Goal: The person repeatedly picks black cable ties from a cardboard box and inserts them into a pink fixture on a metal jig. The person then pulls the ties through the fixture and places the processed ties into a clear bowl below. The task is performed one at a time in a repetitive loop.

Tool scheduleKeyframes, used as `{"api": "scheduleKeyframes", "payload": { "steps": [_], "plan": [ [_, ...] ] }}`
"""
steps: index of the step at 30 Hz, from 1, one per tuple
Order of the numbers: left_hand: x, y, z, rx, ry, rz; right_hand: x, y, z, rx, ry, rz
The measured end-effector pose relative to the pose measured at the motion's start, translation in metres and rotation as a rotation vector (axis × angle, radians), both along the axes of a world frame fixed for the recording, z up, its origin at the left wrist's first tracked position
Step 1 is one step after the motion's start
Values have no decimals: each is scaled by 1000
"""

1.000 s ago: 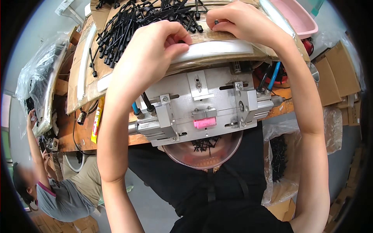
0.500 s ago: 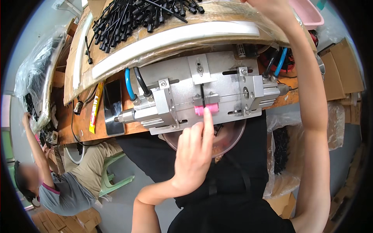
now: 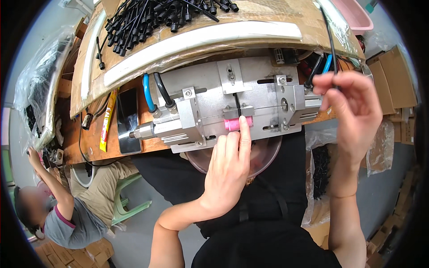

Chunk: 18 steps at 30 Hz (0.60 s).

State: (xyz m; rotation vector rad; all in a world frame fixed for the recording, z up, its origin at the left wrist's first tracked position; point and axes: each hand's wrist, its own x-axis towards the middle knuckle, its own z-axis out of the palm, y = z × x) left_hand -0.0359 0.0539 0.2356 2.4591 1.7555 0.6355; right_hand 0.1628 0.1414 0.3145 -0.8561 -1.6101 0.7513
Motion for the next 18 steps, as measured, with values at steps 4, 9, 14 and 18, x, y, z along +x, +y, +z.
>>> {"api": "scheduleKeyframes", "payload": {
  "steps": [4, 9, 14, 18],
  "plan": [
    [-2, -2, -1, -29, -3, 14, -9, -33, -31, -95, -71, -17],
    [-2, -3, 5, -81, -43, 14, -26, -60, -70, 43, -353, -34],
    [-16, -20, 31, 27, -239, 112, -49, -65, -94, 207, -507, -30],
    [-27, -28, 35, -19, -264, 124, -62, -65, -101, 178, -537, 14]
  ]
}}
